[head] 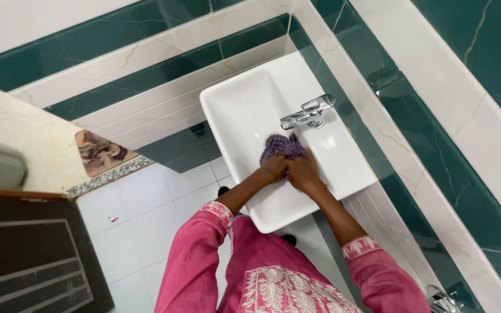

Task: The person wipes down the surfaces of two different sinks using a purple cloth, cleaning the basins and faucets.

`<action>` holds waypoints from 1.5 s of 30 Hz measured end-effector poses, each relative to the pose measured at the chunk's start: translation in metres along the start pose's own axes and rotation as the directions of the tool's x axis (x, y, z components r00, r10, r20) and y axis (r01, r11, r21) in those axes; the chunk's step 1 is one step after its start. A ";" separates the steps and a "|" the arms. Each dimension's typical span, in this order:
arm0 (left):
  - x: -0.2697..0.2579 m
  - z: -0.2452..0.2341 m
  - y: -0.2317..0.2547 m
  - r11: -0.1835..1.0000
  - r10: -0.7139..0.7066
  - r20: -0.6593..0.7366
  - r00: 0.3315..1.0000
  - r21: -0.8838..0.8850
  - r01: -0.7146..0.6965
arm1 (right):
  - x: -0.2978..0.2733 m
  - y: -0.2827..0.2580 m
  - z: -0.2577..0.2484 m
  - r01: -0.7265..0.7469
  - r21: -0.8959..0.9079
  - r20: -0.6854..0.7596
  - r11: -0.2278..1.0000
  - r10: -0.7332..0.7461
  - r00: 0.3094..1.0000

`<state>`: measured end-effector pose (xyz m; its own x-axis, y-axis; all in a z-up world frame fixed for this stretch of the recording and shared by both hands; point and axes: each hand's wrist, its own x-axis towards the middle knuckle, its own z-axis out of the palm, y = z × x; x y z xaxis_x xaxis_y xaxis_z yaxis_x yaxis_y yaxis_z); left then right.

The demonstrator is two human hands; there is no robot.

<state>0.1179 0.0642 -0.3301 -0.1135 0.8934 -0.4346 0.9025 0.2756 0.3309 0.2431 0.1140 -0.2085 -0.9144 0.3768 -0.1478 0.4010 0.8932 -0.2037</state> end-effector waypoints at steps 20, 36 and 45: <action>-0.375 -0.163 0.034 0.938 -0.055 -0.398 0.916 -0.335 -0.089 | -0.063 -0.133 -0.151 0.007 0.541 0.490 0.841 -0.321 0.811; -0.114 -0.182 -0.135 0.971 -0.021 -0.775 0.632 0.135 0.198 | 0.186 -0.108 -0.062 0.161 0.064 -0.584 0.985 -0.094 0.806; -0.003 -0.104 -0.135 0.915 -0.288 -0.456 0.842 0.129 0.383 | 0.212 -0.061 0.072 0.183 0.105 -0.361 0.977 -0.135 0.923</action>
<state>-0.0466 0.0607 -0.2864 -0.5448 0.8348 -0.0796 0.8358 0.5482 0.0285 0.0292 0.1215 -0.2973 -0.9176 0.3162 0.2407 0.2299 0.9165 -0.3274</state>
